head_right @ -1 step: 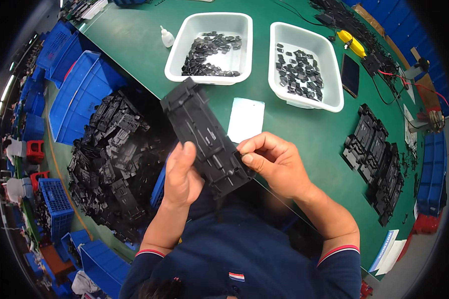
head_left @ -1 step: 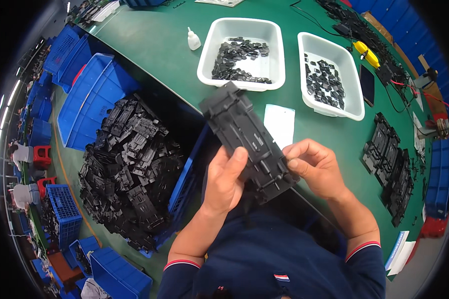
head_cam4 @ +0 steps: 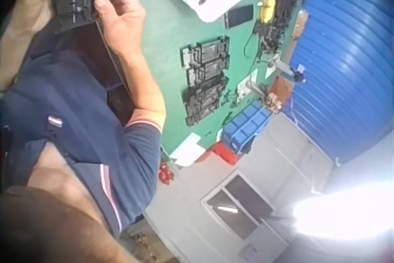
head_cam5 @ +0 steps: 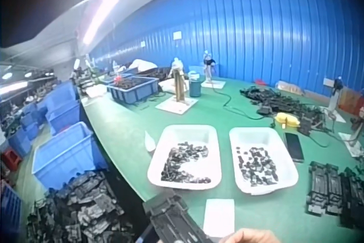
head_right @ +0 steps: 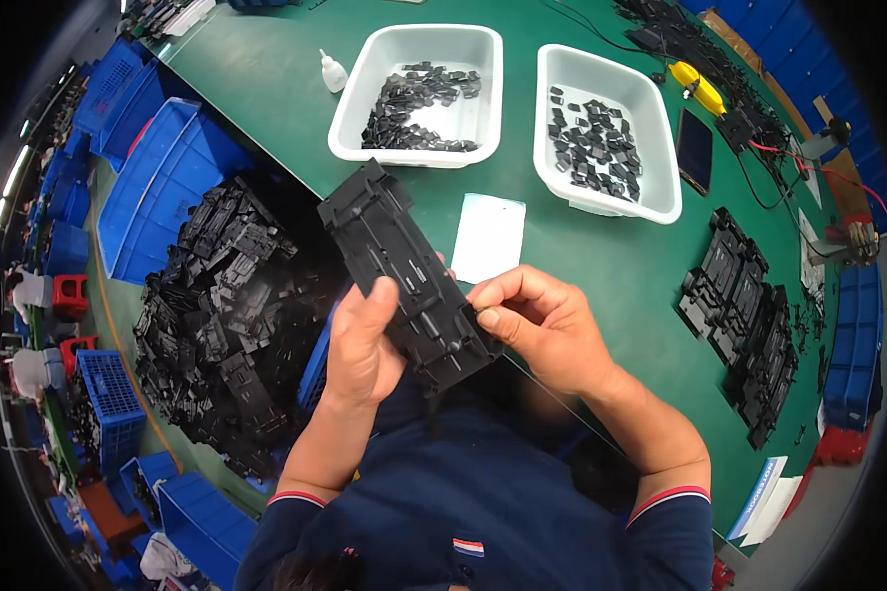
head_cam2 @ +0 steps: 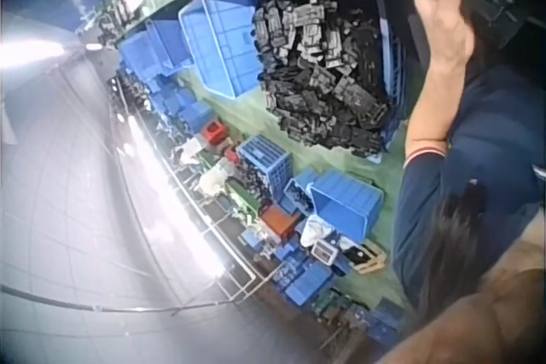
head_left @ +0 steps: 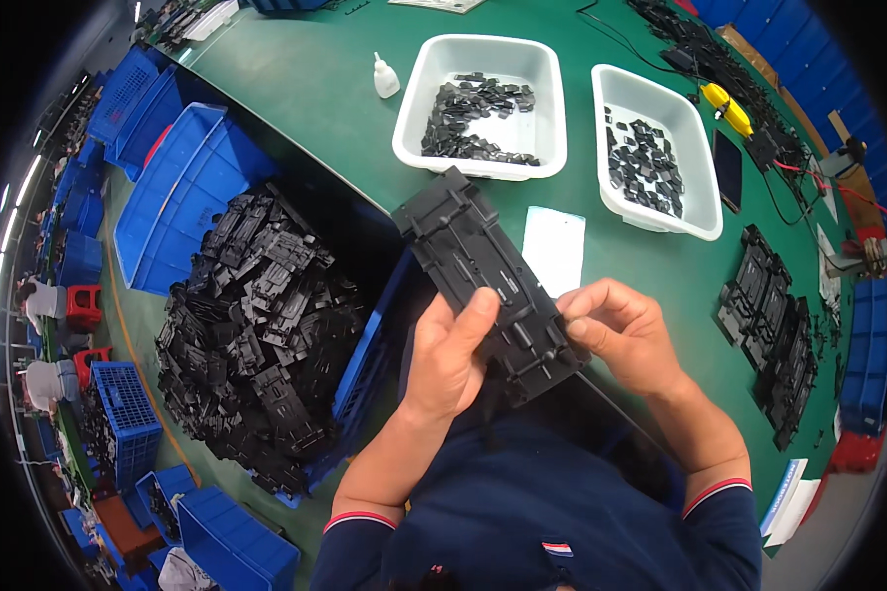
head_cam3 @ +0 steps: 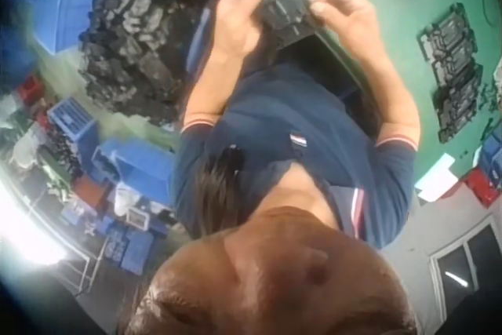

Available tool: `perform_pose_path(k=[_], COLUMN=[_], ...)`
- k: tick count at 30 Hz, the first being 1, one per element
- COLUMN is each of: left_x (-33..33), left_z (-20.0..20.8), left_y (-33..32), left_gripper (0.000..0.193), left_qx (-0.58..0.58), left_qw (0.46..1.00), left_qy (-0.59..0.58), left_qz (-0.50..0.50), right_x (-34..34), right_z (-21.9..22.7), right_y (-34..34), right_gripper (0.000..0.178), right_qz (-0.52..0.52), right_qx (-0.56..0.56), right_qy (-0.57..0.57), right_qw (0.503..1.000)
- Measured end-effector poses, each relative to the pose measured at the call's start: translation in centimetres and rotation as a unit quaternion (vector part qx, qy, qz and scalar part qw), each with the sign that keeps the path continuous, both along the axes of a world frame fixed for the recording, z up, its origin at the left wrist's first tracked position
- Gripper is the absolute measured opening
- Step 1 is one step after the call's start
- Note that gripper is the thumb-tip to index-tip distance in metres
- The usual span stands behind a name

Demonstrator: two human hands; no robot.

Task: Manually assemble small plastic components onto a larger black plastic chassis at a factory workstation.

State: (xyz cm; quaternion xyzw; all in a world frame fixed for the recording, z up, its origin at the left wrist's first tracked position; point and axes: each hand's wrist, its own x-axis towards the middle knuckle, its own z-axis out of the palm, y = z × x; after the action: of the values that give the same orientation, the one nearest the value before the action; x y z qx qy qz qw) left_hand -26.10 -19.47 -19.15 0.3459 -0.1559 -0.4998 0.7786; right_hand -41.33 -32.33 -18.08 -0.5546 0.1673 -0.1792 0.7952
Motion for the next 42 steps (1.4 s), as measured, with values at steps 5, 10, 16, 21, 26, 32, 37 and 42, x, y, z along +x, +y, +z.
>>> perform_pose_path(k=[5,10,16,21,26,32,37,42], left_x=[0.0,0.0,1.7,3.0,4.9,-1.8,-3.2,0.4], left_z=[-0.5,-0.3,0.5,0.8,-2.1,-4.4,-3.1,-3.1], left_y=[-0.3,-0.3,1.1,1.1,1.4,0.7,-0.9,0.2], left_gripper=[0.025,0.025,0.028,0.041,0.063,0.057,0.047,0.032], left_qx=[0.022,0.042,0.128,0.072,-0.028,-0.121,-0.073,-0.039], left_qw=[0.999,0.997,0.957,0.894,0.934,0.982,0.992,0.994], left_qy=[0.021,-0.025,-0.166,-0.229,0.218,-0.047,-0.008,-0.045], left_qz=[0.011,0.059,-0.201,-0.379,-0.283,-0.140,0.104,0.092], right_x=[0.0,-0.2,1.0,1.6,1.1,2.0,2.5,0.7], right_z=[0.1,0.4,2.2,3.1,1.8,0.8,-0.3,0.2], right_y=[-0.2,-1.7,-3.9,-4.8,-4.8,-2.9,-1.8,-3.7], right_gripper=[0.010,0.011,0.015,0.013,0.016,0.016,0.015,0.014], right_qz=[0.013,-0.025,-0.092,-0.042,-0.148,-0.208,-0.189,-0.195], right_qx=[-0.065,-0.061,-0.117,-0.048,0.047,0.087,0.039,-0.123], right_qy=[0.014,0.024,-0.015,0.045,0.005,0.002,0.043,0.081], right_qw=[0.998,0.998,0.989,0.997,0.988,0.974,0.980,0.970])
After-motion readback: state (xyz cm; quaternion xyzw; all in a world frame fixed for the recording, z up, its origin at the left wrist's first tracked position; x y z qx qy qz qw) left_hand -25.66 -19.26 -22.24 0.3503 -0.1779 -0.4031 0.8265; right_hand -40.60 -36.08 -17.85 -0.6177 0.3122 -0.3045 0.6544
